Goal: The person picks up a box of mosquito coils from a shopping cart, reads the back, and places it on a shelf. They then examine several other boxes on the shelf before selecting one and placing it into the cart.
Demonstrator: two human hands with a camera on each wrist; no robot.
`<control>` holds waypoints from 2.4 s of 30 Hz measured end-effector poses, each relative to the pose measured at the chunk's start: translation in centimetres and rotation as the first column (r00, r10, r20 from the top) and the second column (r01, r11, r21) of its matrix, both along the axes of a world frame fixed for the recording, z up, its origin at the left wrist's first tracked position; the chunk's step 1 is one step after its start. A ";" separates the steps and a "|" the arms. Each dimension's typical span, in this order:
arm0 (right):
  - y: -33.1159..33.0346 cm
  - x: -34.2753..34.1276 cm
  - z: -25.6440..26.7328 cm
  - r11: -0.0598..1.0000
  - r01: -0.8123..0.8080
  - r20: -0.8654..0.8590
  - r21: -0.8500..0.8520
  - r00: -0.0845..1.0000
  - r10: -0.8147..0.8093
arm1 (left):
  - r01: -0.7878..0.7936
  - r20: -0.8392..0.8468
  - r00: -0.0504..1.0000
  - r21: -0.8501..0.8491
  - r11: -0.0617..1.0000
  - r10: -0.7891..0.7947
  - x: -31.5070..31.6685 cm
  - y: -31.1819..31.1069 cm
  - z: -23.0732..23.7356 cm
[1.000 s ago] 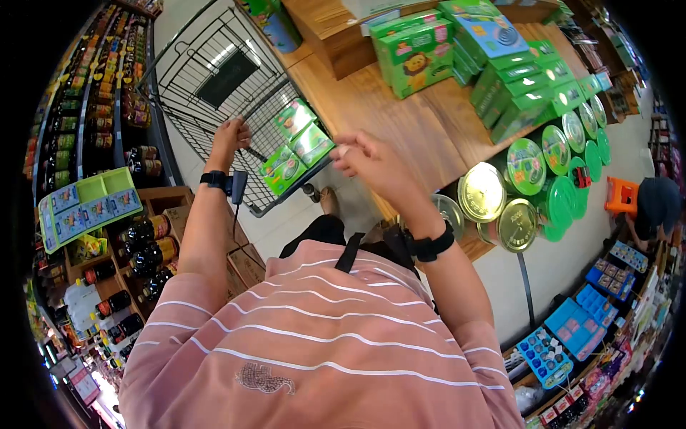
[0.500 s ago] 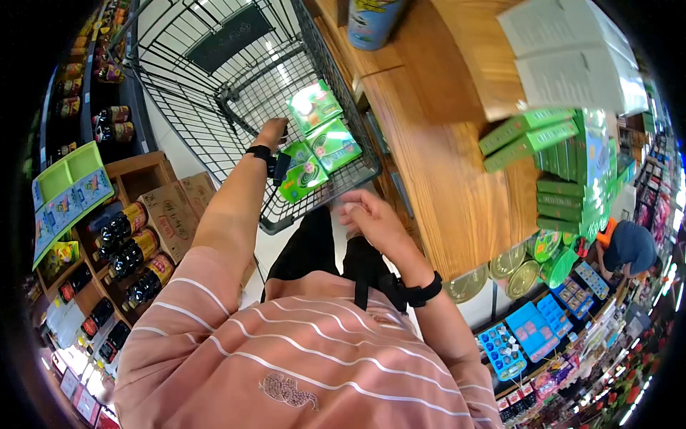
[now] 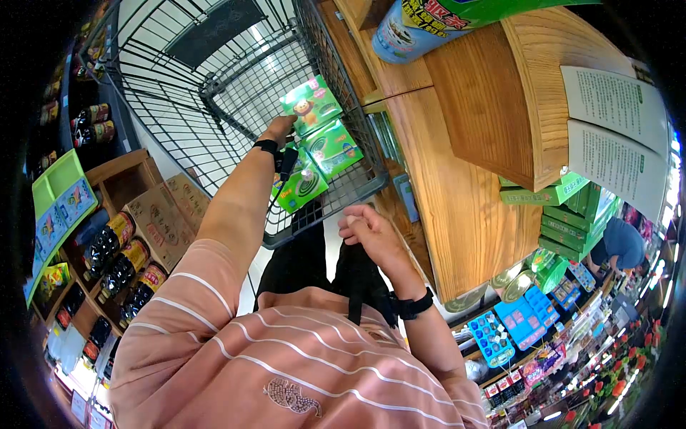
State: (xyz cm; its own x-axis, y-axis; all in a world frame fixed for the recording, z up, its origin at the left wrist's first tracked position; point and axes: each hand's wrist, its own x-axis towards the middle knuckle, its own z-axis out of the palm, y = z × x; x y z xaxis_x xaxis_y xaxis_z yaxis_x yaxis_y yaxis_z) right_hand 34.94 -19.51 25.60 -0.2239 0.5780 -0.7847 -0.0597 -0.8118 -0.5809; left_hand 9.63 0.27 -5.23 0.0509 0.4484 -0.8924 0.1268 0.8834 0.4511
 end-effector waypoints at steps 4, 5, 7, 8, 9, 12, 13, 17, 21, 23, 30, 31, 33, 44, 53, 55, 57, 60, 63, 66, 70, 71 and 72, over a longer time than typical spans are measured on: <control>-0.5 0.1 -0.1 1.000 0.022 -0.005 -0.003 1.000 -0.022 | -0.098 -0.012 0.995 -0.062 0.993 0.098 0.8 0.5 0.7; -0.5 0.1 -0.3 1.000 0.022 -0.003 -0.009 1.000 -0.022 | -0.091 -0.043 0.995 -0.060 0.994 0.089 1.1 0.6 1.5; -0.5 0.1 -0.6 1.000 0.029 -0.006 -0.012 1.000 -0.029 | -0.052 0.013 0.999 -0.002 0.999 0.052 1.1 0.8 1.5; -0.5 0.0 -0.6 0.999 0.033 -0.009 -0.012 0.999 -0.033 | -0.036 0.041 0.999 0.028 0.999 0.035 1.2 0.8 1.6; -0.6 -0.1 -0.6 0.999 0.037 -0.013 -0.011 0.999 -0.037 | 0.407 -0.185 0.912 0.292 0.865 -0.367 0.4 0.6 -0.5; -0.5 -0.4 -0.6 0.999 0.034 -0.009 -0.025 0.999 -0.034 | 0.263 -0.190 0.958 0.278 0.924 -0.216 0.3 1.0 -2.5; -0.4 -0.4 -0.6 0.999 0.034 -0.010 -0.023 0.999 -0.034 | -0.133 -0.064 0.988 0.109 0.985 0.140 1.2 1.2 -1.1; -0.4 -0.4 -0.6 0.999 0.029 -0.007 -0.019 1.000 -0.029 | -0.162 0.020 0.987 0.119 0.980 0.161 1.2 1.2 1.1; -0.9 -0.1 -1.1 1.000 0.023 -0.012 -0.003 1.000 -0.023 | -0.067 0.059 0.997 0.157 0.985 0.058 1.8 1.9 2.5; -1.0 0.1 -1.0 1.000 0.011 -0.013 0.010 1.000 -0.010 | -0.135 0.076 0.990 0.198 0.971 0.122 2.2 1.6 3.0; -1.1 0.4 -0.2 0.997 -0.021 -0.041 0.076 0.999 0.024 | -0.236 0.009 0.963 0.501 0.833 0.268 -0.3 0.3 9.2; -1.0 0.5 0.2 0.995 -0.048 -0.035 0.086 0.998 0.051 | -0.271 0.049 0.956 0.525 0.807 0.289 -0.4 -0.4 13.2; -0.7 0.6 1.4 0.989 -0.102 -0.021 0.105 0.994 0.105 | -0.337 0.113 0.936 0.550 0.764 0.332 -0.9 -2.0 20.5; -3.1 3.5 9.3 0.943 -0.029 -0.105 0.332 0.992 0.067 | -0.448 0.412 0.880 0.563 0.694 0.234 -1.0 -15.8 37.9; -5.1 8.3 15.1 0.795 0.291 -0.287 0.532 0.945 -0.153 | -0.459 0.579 0.812 0.565 0.686 0.067 10.1 -23.8 46.0; -5.7 10.0 15.3 0.775 0.305 -0.318 0.554 0.938 -0.141 | -0.399 0.534 0.845 0.612 0.683 0.015 11.4 -24.3 46.1; -6.5 11.5 15.0 0.755 0.330 -0.344 0.567 0.927 -0.147 | -0.382 0.543 0.839 0.630 0.676 -0.032 13.5 -25.0 47.4; -7.5 13.5 14.8 0.722 0.371 -0.369 0.584 0.914 -0.171 | -0.303 0.482 0.872 0.668 0.680 -0.086 15.2 -25.3 47.6; -8.6 15.0 15.1 0.697 0.405 -0.387 0.592 0.901 -0.196 | -0.200 0.391 0.908 0.724 0.660 -0.153 16.3 -25.5 47.5; -9.6 16.5 15.1 0.671 0.446 -0.414 0.592 0.883 -0.220 | -0.120 0.323 0.924 0.754 0.646 -0.204 17.3 -25.9 48.0; -11.1 17.8 15.1 0.627 0.493 -0.446 0.603 0.860 -0.248 | -0.036 0.257 0.927 0.785 0.619 -0.273 18.4 -26.4 48.7; -11.5 18.1 15.2 0.619 0.503 -0.450 0.604 0.856 -0.256 | -0.025 0.253 0.924 0.789 0.614 -0.288 18.7 -26.5 48.8; -12.0 18.3 15.3 0.615 0.508 -0.449 0.603 0.853 -0.266 | -0.014 0.249 0.920 0.792 0.610 -0.302 18.9 -26.5 48.8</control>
State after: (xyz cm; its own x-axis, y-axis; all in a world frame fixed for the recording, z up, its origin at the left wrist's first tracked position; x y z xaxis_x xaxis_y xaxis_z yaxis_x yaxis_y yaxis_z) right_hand 53.21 -31.46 40.90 0.0119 0.9975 -0.0691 -0.5310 -0.0523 -0.8458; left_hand 28.58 -26.23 43.60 0.3896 0.9119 -0.1292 -0.0723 0.1702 0.9828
